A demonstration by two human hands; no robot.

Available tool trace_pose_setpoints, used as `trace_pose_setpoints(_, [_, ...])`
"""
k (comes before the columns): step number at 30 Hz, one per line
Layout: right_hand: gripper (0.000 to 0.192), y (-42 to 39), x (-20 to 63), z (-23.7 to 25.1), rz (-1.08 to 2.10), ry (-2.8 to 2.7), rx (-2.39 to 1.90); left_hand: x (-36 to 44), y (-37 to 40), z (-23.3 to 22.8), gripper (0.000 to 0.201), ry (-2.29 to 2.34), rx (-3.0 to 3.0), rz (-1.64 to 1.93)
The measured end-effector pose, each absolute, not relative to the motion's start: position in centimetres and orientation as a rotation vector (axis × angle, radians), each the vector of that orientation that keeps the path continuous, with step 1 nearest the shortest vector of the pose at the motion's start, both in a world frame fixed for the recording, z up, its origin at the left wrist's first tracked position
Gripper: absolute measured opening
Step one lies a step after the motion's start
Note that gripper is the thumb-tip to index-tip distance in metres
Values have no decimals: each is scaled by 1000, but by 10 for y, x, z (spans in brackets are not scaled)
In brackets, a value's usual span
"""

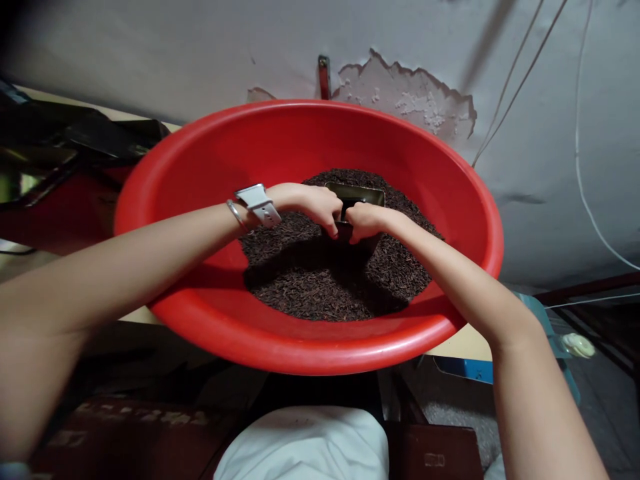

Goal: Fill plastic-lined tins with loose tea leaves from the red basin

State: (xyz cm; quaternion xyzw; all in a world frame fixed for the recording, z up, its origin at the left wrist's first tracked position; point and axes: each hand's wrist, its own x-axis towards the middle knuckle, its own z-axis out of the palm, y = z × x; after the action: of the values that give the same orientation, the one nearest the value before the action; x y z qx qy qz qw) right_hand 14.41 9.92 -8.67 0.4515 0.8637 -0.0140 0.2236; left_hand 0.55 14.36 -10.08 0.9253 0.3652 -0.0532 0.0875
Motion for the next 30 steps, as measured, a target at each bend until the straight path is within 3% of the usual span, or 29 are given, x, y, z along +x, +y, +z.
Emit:
trace_pose_setpoints(3, [48,84,137,-77,-155,2397,1090,1,129,-81,27,862,2531,-419])
trace_pose_setpoints(8, [48,71,148,-48,-510,2447,1183,-16,123,-46,44,799,2625,-220])
trace_pose_setpoints(14, [34,88,164,-49,106,2564,1720,-27,145,-52,44,1171,2717,354])
trace_pose_setpoints(19, [50,95,162,-69,178,2431,1755,-27,156,-73,35,1304,2727,203])
trace_pose_setpoints(23, [43,93,159,-69,158,2424,1780,-23,149,-72,35,1428,2748,131])
trace_pose_setpoints(26, [30,95,162,-61,52,2495,1827,-20,142,-66,37,1521,2693,173])
trace_pose_setpoints(30, [17,102,174,-47,-373,2813,1952,-20,141,-61,44,1581,2582,436])
